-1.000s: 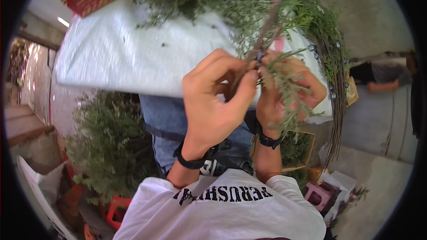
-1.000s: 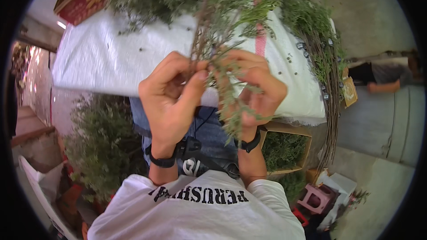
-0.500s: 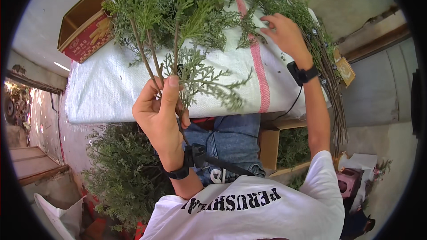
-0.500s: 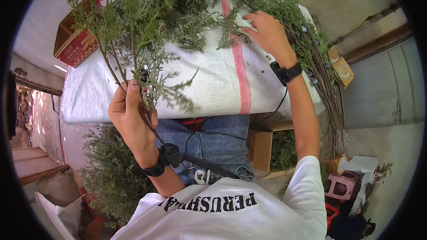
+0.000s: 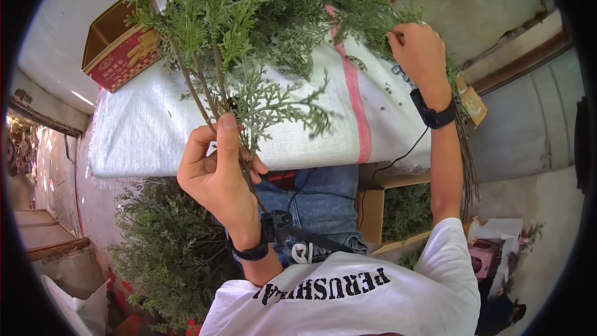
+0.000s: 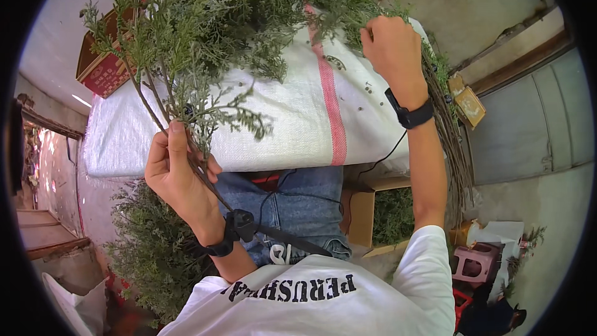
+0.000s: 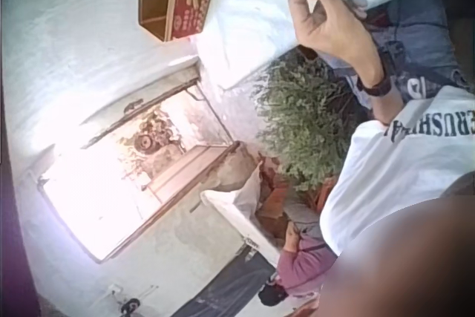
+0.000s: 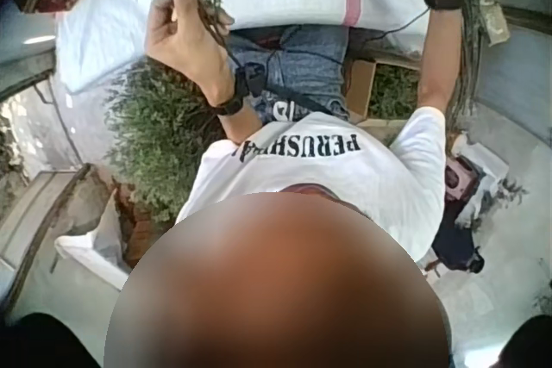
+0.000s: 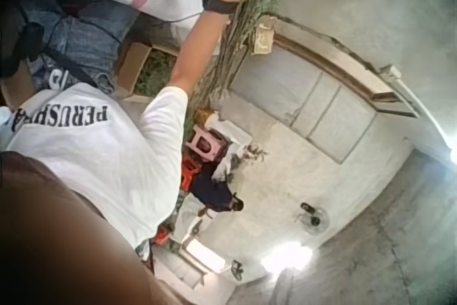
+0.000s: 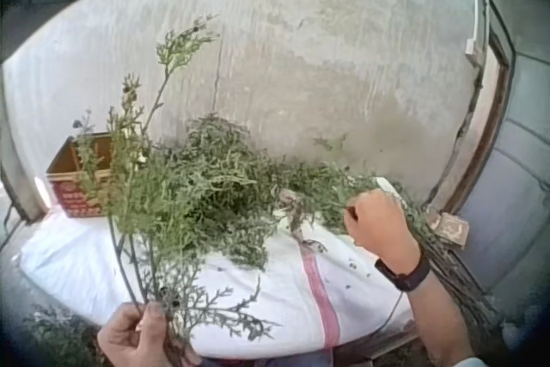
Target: The person picks up a branch and removes small sprigs from it by hand, then fastens the sprigs to a long stem one at a time. They repeat this process with several branches, attaching the greenery to the stem to create a decorative garland.
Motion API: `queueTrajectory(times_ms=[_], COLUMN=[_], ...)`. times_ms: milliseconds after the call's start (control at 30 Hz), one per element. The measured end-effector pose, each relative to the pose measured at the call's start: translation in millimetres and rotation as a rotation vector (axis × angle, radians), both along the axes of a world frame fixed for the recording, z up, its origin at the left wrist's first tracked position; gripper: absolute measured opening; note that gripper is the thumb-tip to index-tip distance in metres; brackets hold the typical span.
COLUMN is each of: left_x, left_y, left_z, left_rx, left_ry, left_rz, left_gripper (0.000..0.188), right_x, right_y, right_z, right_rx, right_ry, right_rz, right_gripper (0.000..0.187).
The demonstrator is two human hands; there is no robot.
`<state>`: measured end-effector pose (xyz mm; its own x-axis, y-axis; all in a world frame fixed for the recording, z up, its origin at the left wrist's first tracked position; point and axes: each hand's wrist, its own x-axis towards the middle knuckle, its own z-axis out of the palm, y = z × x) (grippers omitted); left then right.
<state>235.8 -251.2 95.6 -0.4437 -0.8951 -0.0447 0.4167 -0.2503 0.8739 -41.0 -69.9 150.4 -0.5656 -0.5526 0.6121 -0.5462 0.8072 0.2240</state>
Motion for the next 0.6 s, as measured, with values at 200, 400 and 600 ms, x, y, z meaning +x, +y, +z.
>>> queueTrajectory(times_ms=[200, 400, 600], left_x=[8, 1, 11], left_y=[-10, -5, -13], left_z=[-1, 10, 5], left_rx=[0.032, 0.010, 0.083], left_ry=[0.103, 0.121, 0.107], left_rz=[-0.001, 0.048, -0.094], left_gripper=[0.020, 0.016, 0.014], right_x=[24, 24, 23], right_y=[8, 23, 49], right_z=[19, 17, -21], right_rx=[-0.070, -0.436, -0.945], right_ry=[-0.209, -0.432, -0.590], right_rz=[0.038, 0.124, 0.229], right_gripper=[0.022, 0.028, 0.029])
